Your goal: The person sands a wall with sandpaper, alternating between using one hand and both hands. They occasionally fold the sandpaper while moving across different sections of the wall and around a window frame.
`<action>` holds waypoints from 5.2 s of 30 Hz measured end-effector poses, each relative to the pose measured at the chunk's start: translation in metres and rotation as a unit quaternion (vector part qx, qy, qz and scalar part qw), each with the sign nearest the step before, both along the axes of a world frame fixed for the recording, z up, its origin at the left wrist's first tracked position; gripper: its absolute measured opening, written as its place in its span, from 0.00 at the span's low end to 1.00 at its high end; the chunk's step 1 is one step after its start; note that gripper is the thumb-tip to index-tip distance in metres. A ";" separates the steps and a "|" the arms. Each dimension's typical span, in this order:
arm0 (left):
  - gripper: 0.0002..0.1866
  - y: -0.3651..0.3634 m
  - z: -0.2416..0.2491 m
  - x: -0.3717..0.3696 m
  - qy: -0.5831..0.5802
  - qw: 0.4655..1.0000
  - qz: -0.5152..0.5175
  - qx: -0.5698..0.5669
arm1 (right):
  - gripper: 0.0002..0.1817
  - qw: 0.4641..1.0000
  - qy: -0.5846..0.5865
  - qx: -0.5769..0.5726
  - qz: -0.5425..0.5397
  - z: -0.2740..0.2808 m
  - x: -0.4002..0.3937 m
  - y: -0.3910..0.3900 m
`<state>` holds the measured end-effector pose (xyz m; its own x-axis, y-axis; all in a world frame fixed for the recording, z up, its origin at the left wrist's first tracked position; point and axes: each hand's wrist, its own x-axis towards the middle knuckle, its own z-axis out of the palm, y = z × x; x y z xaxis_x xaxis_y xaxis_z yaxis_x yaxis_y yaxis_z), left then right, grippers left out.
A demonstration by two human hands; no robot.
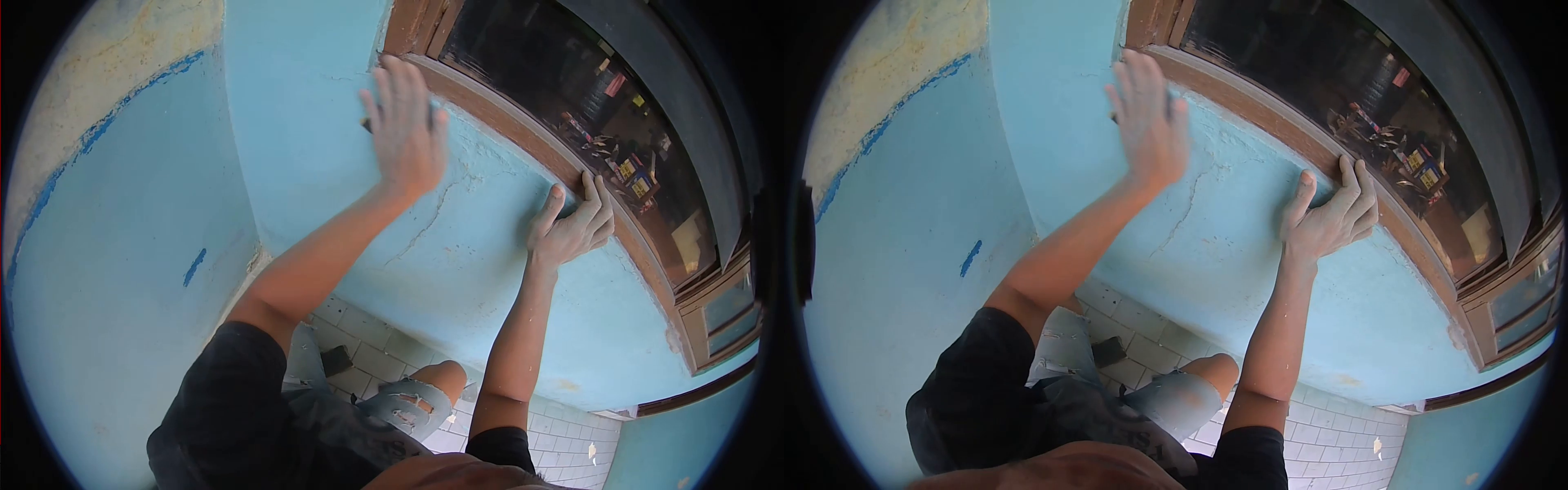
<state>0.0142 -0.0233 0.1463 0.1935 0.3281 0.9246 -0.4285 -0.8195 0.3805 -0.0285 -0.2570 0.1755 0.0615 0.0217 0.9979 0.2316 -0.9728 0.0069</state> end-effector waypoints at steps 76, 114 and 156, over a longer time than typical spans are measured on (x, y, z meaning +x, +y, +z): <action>0.26 -0.002 -0.047 -0.021 -0.042 0.997 0.011 0.065 | 0.34 0.998 -0.021 -0.039 -0.048 -0.005 -0.001 -0.004; 0.31 0.062 -0.070 0.007 0.052 0.995 0.018 -0.089 | 0.38 0.993 -0.041 -0.105 -0.023 -0.017 -0.002 -0.022; 0.31 0.043 -0.133 -0.021 0.111 0.984 -0.105 0.094 | 0.34 0.982 -0.130 -0.131 -0.029 -0.012 0.011 -0.031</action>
